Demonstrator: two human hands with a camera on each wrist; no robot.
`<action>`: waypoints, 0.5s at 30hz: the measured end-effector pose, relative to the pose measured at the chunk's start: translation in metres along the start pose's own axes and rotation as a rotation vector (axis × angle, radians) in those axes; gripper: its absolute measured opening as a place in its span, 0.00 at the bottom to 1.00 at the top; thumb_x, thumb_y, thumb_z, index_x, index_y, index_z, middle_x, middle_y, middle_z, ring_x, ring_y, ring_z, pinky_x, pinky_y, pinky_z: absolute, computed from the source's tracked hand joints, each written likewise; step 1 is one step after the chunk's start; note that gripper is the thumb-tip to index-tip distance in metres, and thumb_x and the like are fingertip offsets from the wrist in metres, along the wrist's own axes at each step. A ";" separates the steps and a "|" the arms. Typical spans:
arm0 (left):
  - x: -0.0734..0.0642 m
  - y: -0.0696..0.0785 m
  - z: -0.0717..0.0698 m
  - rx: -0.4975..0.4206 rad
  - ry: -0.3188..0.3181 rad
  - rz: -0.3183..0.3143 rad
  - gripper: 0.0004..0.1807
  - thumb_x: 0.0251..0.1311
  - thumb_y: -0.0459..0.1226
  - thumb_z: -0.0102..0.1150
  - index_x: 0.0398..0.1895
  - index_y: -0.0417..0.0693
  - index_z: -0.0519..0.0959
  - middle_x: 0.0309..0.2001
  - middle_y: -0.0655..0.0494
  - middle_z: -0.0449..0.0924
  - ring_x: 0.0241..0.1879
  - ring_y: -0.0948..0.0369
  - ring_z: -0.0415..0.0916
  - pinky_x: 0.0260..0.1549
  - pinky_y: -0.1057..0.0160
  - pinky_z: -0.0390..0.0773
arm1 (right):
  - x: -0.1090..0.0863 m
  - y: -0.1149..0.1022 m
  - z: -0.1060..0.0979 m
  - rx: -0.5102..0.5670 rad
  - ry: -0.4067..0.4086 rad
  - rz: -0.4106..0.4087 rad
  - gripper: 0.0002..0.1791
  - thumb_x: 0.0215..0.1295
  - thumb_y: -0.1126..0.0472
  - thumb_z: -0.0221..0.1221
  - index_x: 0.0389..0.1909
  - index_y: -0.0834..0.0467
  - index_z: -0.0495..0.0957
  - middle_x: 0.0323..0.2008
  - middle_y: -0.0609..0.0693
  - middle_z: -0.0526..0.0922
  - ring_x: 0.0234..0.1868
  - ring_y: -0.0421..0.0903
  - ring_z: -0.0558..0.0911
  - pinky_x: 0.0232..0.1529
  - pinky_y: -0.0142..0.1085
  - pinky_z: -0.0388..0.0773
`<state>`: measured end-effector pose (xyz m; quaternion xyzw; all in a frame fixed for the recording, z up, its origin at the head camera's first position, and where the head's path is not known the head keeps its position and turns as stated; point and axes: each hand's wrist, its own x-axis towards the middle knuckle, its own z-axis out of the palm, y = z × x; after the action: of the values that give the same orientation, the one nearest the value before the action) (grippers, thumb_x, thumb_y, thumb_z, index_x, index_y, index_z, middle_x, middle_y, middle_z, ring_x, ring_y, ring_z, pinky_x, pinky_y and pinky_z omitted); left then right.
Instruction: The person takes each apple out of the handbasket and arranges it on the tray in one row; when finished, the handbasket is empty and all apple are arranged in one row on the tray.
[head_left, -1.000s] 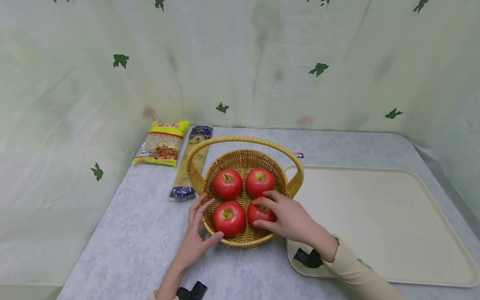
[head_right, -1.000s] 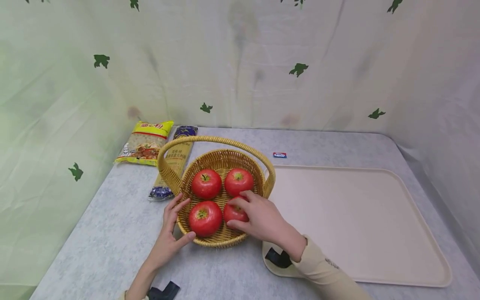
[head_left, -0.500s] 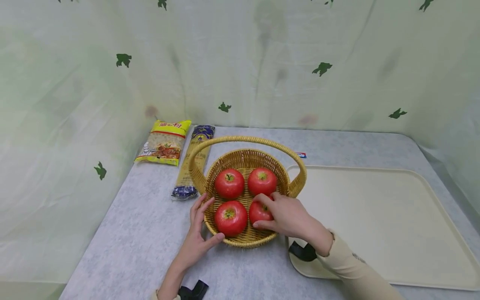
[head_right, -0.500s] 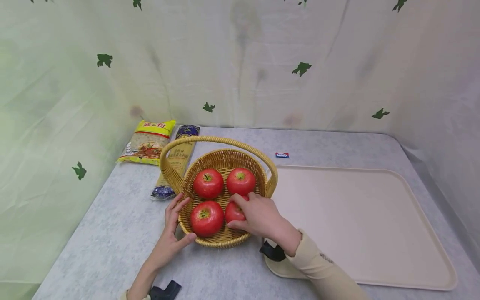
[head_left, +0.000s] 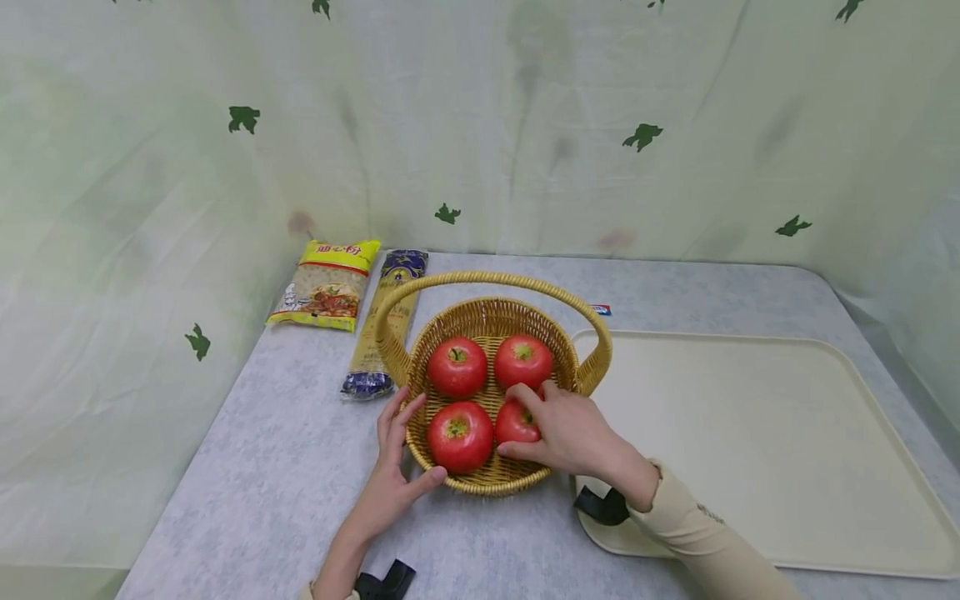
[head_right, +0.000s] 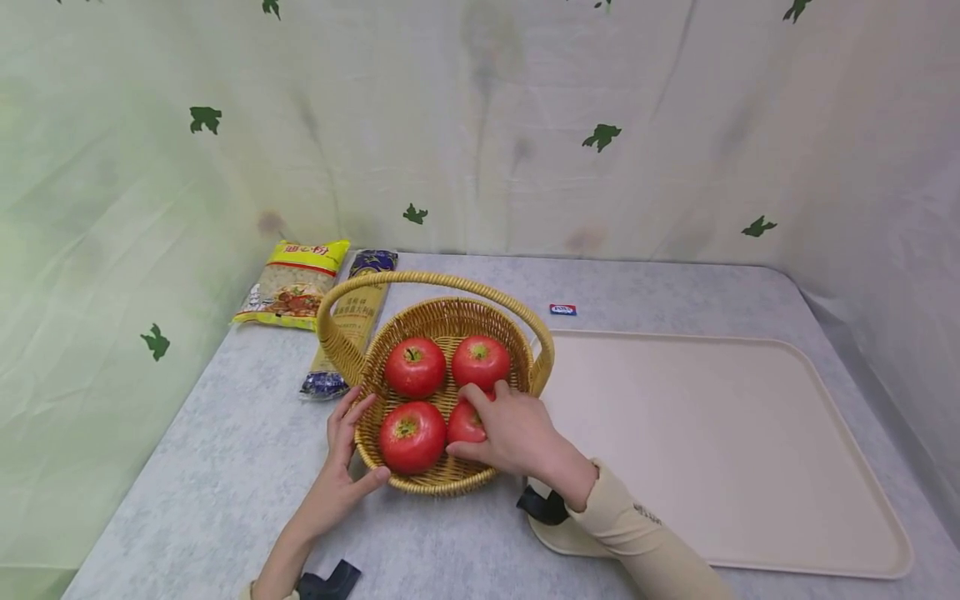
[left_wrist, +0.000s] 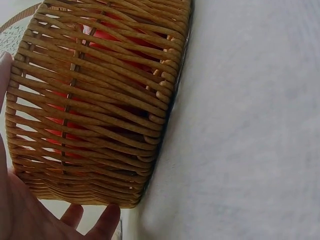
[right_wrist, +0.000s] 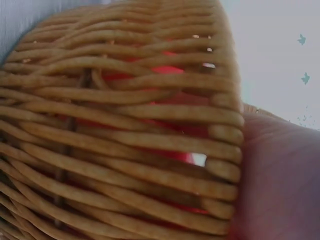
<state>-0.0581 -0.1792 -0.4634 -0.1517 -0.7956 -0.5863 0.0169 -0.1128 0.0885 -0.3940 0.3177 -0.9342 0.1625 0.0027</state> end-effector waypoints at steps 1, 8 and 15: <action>0.000 0.001 0.000 0.002 0.001 -0.002 0.48 0.53 0.32 0.67 0.74 0.53 0.51 0.73 0.61 0.30 0.70 0.52 0.27 0.55 0.29 0.44 | 0.000 0.000 0.000 0.007 0.001 0.003 0.32 0.52 0.34 0.63 0.52 0.49 0.70 0.29 0.51 0.71 0.22 0.43 0.72 0.22 0.36 0.68; 0.000 0.029 0.001 -0.018 0.010 0.008 0.46 0.52 0.27 0.64 0.73 0.51 0.52 0.73 0.50 0.32 0.70 0.45 0.29 0.54 0.28 0.44 | -0.001 -0.001 0.002 0.061 0.006 0.014 0.33 0.51 0.35 0.64 0.53 0.48 0.69 0.33 0.52 0.69 0.21 0.42 0.70 0.22 0.35 0.68; 0.000 0.040 0.002 -0.032 0.016 0.014 0.46 0.52 0.25 0.63 0.73 0.48 0.52 0.72 0.46 0.32 0.70 0.46 0.28 0.55 0.29 0.43 | -0.003 -0.001 -0.002 0.161 0.049 0.032 0.32 0.52 0.34 0.63 0.53 0.46 0.68 0.37 0.51 0.67 0.22 0.41 0.72 0.24 0.35 0.70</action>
<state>-0.0478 -0.1667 -0.4273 -0.1528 -0.7849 -0.6000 0.0247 -0.1099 0.0900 -0.3922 0.2976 -0.9227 0.2449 -0.0026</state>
